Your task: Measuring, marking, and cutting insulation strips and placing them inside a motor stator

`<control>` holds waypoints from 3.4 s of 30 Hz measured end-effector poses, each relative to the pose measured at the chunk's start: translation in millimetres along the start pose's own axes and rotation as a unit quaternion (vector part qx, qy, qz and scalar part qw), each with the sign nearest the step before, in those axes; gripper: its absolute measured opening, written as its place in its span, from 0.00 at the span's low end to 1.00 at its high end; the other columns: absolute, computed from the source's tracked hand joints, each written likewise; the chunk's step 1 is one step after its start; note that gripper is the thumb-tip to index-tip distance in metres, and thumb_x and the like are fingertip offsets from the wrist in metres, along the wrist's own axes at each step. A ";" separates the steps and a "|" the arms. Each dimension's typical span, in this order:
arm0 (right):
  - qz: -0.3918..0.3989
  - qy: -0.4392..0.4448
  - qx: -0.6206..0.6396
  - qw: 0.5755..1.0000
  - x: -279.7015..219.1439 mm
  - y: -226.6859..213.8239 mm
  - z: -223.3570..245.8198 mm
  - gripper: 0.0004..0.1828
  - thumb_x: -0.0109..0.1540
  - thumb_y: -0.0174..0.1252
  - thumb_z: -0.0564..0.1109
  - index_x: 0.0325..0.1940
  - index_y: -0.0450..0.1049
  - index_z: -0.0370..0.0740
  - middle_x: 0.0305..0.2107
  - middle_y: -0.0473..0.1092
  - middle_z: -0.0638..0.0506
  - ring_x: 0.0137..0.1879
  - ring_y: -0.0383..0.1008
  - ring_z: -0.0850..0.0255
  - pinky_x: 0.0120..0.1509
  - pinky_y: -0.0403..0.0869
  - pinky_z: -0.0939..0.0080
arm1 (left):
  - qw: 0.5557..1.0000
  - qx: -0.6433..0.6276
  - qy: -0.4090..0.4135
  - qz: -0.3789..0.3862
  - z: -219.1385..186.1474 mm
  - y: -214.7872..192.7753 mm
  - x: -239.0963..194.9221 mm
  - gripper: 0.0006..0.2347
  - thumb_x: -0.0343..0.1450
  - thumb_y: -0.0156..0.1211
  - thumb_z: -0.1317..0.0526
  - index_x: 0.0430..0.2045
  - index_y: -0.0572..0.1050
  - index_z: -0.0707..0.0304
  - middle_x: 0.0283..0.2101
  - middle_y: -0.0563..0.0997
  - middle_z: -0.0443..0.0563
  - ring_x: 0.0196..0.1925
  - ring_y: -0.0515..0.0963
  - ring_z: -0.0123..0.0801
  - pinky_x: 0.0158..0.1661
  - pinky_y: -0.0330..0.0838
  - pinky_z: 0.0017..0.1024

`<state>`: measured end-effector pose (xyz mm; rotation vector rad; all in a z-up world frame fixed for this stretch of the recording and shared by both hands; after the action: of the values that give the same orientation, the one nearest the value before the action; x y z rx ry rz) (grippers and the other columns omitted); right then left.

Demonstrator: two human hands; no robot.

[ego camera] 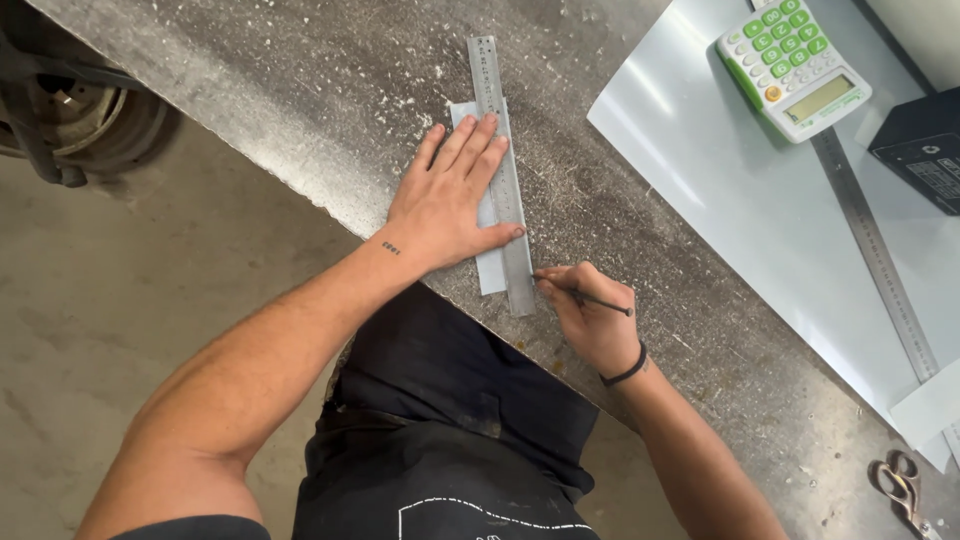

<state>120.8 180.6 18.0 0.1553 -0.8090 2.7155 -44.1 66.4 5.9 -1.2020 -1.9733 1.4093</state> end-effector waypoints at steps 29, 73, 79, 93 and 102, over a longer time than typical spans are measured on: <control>0.040 -0.178 -0.287 0.941 -79.7 3.0 60.9 0.12 0.68 0.53 0.49 0.53 0.78 0.50 0.55 0.76 0.55 0.65 0.72 0.52 0.64 0.69 0.50 | 0.989 0.025 0.003 -0.146 1.5 3.0 -45.7 0.34 0.76 0.38 0.36 0.72 0.55 0.61 0.74 0.57 0.63 0.76 0.57 0.52 0.71 0.46 0.53; 0.054 -0.211 -0.308 0.926 -25.3 43.0 74.6 0.15 0.66 0.59 0.60 0.50 0.76 0.52 0.45 0.78 0.62 0.57 0.73 0.53 0.52 0.70 0.53 | 0.969 0.039 0.119 -0.212 0.2 -8.0 -57.3 0.29 0.69 0.57 0.35 0.55 0.74 0.58 0.59 0.76 0.54 0.57 0.75 0.44 0.56 0.63 0.42; 0.029 -0.187 -0.266 0.945 -15.9 42.9 51.4 0.14 0.65 0.61 0.58 0.49 0.79 0.53 0.47 0.80 0.57 0.59 0.76 0.54 0.57 0.72 0.56 | 0.972 0.016 0.102 -0.213 7.3 -4.5 -45.1 0.31 0.69 0.54 0.32 0.57 0.74 0.53 0.57 0.76 0.52 0.56 0.76 0.41 0.55 0.65 0.42; 0.097 -0.326 -0.315 0.886 -32.0 47.9 80.9 0.13 0.70 0.56 0.52 0.53 0.78 0.44 0.51 0.77 0.49 0.59 0.76 0.52 0.65 0.71 0.51 | 0.993 0.100 0.045 -0.053 22.9 4.1 1.2 0.39 0.72 0.36 0.29 0.72 0.52 0.56 0.78 0.47 0.57 0.79 0.44 0.47 0.71 0.33 0.54; 0.091 -0.300 -0.229 0.922 -10.5 33.0 81.1 0.11 0.67 0.59 0.52 0.46 0.79 0.44 0.50 0.78 0.51 0.56 0.79 0.54 0.53 0.76 0.56 | 0.993 0.079 0.023 -0.081 29.7 4.1 4.6 0.37 0.74 0.35 0.33 0.71 0.55 0.64 0.78 0.48 0.57 0.79 0.45 0.43 0.73 0.34 0.47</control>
<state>121.6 107.0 66.7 0.8686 -1.6742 2.5587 -67.1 54.7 -10.0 -0.9726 -1.8447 1.4139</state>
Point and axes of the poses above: each hand's wrist, its own x-axis towards the middle knuckle, its own y-axis out of the palm, z = x × y, the point moved 8 cm from there along x, towards the middle knuckle
